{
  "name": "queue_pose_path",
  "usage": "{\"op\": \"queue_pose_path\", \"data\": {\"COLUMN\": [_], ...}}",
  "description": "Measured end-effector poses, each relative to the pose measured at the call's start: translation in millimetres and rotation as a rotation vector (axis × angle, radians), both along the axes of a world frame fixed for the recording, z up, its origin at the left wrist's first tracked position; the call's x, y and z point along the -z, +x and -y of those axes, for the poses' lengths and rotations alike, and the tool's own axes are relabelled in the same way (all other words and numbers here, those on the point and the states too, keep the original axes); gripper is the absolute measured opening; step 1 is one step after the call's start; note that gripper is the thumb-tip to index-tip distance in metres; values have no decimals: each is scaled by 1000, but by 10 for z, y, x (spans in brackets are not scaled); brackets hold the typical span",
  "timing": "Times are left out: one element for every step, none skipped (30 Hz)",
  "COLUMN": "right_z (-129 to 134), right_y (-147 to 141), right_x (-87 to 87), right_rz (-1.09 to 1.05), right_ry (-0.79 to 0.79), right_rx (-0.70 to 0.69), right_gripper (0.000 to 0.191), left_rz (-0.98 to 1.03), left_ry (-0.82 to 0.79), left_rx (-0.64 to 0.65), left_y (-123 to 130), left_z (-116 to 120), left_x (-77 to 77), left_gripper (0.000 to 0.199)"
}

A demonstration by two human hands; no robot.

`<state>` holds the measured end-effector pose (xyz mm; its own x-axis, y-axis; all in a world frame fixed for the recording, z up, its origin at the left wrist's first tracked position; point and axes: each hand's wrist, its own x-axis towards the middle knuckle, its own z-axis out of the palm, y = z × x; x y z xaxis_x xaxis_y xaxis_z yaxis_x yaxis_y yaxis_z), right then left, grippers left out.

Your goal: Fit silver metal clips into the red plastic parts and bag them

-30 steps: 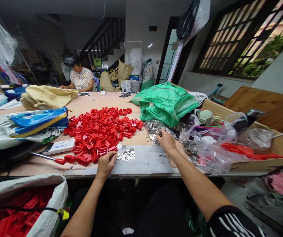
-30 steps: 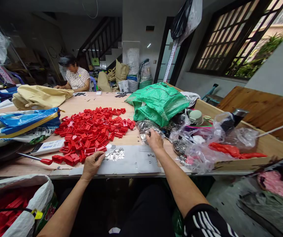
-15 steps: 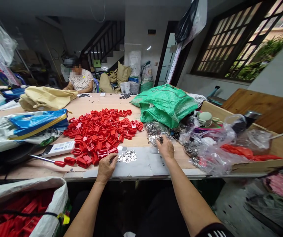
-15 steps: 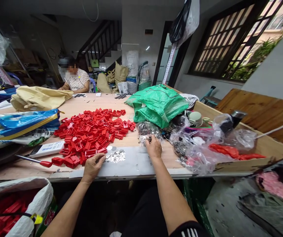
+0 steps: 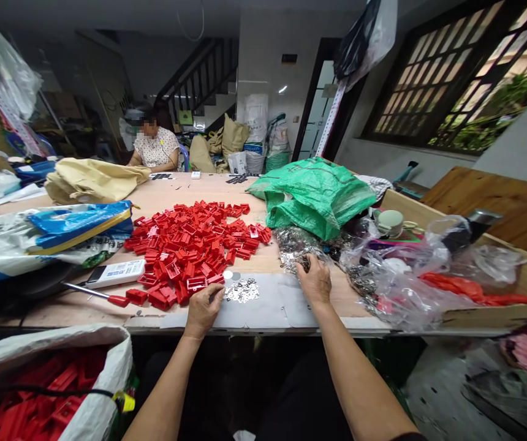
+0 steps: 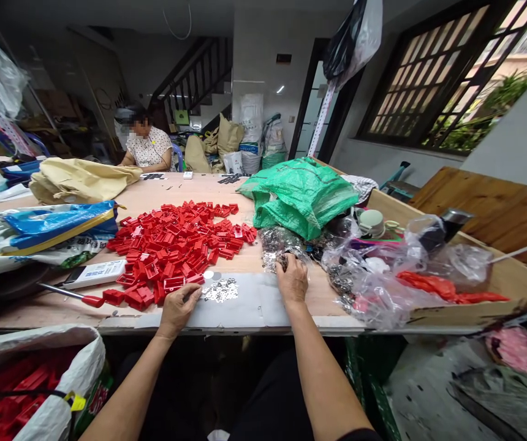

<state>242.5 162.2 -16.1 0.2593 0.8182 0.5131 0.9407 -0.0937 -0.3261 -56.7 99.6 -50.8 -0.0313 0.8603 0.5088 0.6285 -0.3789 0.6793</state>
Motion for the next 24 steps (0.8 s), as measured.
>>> {"op": "queue_pose_path", "data": {"right_z": [7, 15, 26, 38, 53, 70, 89, 110, 132, 153, 174, 195, 214, 233, 251, 268, 287, 305, 325, 344, 365, 385, 404, 424], "right_y": [-12, -22, -32, -40, -47, -53, -60, -68, -78, -90, -104, -120, -137, -154, -170, -185, -199, -212, -224, -237, -250, -265, -281, -298], "right_x": [10, 20, 29, 37, 43, 48, 51, 53, 54, 55, 57, 59, 63, 67, 73, 79, 86, 92, 98, 104, 109, 113, 117, 119], "right_rz": [-2, -5, -6, -8, -9, -10, -11, -14, -17, -22, -28, -35, -42, -50, -57, -65, -72, -79, -85, -90, -94, -98, -101, -102], "right_ry": [12, 22, 30, 35, 37, 38, 36, 32, 26, 18, 9, -2, -13, -24, -36, -48, -61, -74, -87, -101, -115, -128, -140, -149], "right_rx": [-1, -1, -3, -6, -7, -9, -10, -12, -12, -13, -14, -15, -17, -21, -26, -29, -31, -31, -32, -31, -30, -28, -26, -25], "right_gripper": [27, 27, 28, 28, 28, 28, 28, 28, 28, 28, 27, 27, 27, 26, 25, 25, 25, 25, 25, 25, 25, 25, 24, 23], "left_rz": [0, 1, 2, 4, 5, 6, 8, 9, 10, 12, 14, 15, 16, 17, 18, 18, 17, 16, 15, 13, 11, 10, 8, 6], "left_ry": [-1, -1, -1, -1, -1, -1, 0, 0, -1, -2, -3, -4, -5, -5, -6, -6, -6, -5, -5, -5, -5, -5, -5, -6], "left_rx": [0, -1, -1, -1, 0, 1, 2, 3, 3, 3, 2, 2, 1, 0, 0, 1, 1, 1, 1, 1, 1, 0, 0, 0], "left_y": [0, 0, -1, -1, -1, -1, -1, -1, -1, -1, -1, -1, 0, 1, 1, 2, 3, 5, 6, 7, 7, 8, 8, 8], "left_z": [0, 0, 0, 0, 1, 2, 3, 4, 5, 6, 7, 8, 9, 9, 10, 10, 10, 10, 10, 11, 12, 14, 16, 17], "left_x": [-1, -1, -2, -2, -2, -2, -3, -3, -4, -5, -7, -8, -10, -12, -14, -16, -17, -19, -22, -24, -26, -28, -29, -30], "left_gripper": [19, 19, 19, 18, 18, 18, 18, 18, 18, 18, 18, 18, 18, 19, 19, 19, 19, 19, 19, 19, 19, 19, 19, 19]}}
